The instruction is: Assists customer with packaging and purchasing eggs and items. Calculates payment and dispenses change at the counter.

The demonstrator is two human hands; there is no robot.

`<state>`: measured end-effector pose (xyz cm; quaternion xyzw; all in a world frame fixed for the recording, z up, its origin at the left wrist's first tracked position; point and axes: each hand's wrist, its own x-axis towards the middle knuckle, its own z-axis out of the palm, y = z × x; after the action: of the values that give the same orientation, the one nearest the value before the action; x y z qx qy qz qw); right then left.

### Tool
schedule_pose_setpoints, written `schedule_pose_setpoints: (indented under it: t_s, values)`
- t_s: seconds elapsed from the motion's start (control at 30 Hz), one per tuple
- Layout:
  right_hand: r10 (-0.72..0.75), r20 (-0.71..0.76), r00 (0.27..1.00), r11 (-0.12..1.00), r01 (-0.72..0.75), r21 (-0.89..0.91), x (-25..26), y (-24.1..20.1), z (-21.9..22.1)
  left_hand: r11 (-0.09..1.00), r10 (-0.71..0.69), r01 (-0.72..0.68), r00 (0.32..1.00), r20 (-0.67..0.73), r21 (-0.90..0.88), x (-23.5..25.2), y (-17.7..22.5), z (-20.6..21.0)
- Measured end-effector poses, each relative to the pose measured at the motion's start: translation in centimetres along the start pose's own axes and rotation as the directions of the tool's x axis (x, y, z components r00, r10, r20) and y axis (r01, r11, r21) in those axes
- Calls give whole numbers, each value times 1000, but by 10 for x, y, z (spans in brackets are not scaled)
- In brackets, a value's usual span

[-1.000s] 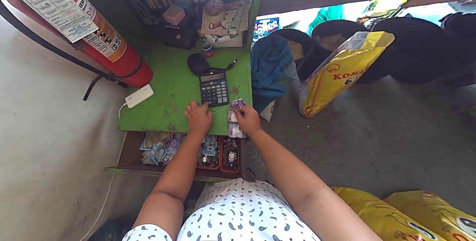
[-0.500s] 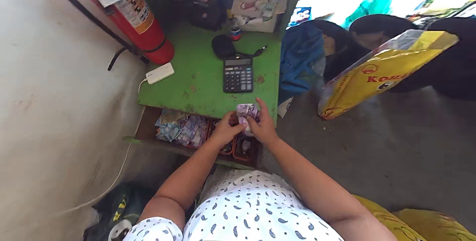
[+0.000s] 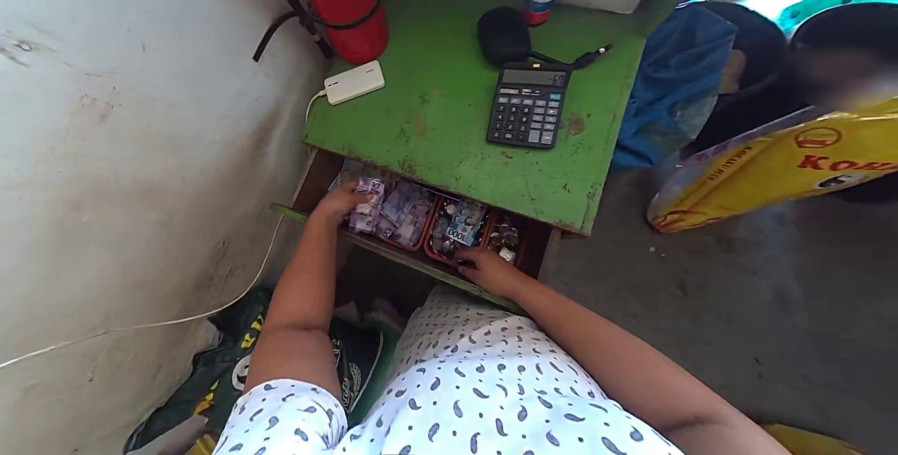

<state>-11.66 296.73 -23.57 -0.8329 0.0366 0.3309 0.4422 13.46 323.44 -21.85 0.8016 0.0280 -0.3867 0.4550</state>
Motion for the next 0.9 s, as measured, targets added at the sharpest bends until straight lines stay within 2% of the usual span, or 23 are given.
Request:
schedule_pose_setpoints:
  t_s: [0.13,0.2,0.23,0.3,0.37,0.4,0.47,0.53,0.6,0.67,0.73,0.77,0.8,0.9]
  values:
    - [55,100,993,998,-56,7,-1,0,2,995,-39,22,984,-173,-98,16,-9,-40]
    - [43,149,988,999,-46,15,-3,0,3,997,-51,35,963,-263,-66,26,-10,-52]
    - [36,168,985,999,-41,26,-4,-1,4,998,-59,64,956,-288,7,30,-8,-57]
    - [42,195,980,997,-53,50,-6,-5,5,939,-68,170,944,-324,300,29,4,-61]
    - [53,211,976,996,-67,58,-6,-8,6,765,-51,260,937,-347,590,18,26,-53]
    - [50,211,976,996,-64,59,-6,-8,7,685,-16,260,939,-342,680,12,35,-46]
    - [53,209,977,996,-66,57,-6,-7,10,617,54,154,970,-237,772,8,44,-30]
    - [57,198,978,996,-70,56,-6,-7,11,617,125,-81,992,4,783,21,41,-18]
    - [60,187,980,996,-71,55,-5,-6,12,613,145,-238,971,189,753,43,32,-4]
    - [69,186,980,996,-79,49,-6,-7,13,541,116,-269,962,246,797,63,23,14]
    - [83,181,980,995,-91,40,-6,-7,13,406,136,-302,953,270,863,81,13,29]
    - [89,176,980,995,-97,39,-6,-7,14,388,163,-321,947,279,864,86,11,31]
    - [91,172,981,994,-99,37,-6,-7,14,430,191,-341,939,285,836,90,11,30]
    - [98,146,984,994,-105,40,-5,-5,15,751,169,-293,951,257,592,76,26,5]
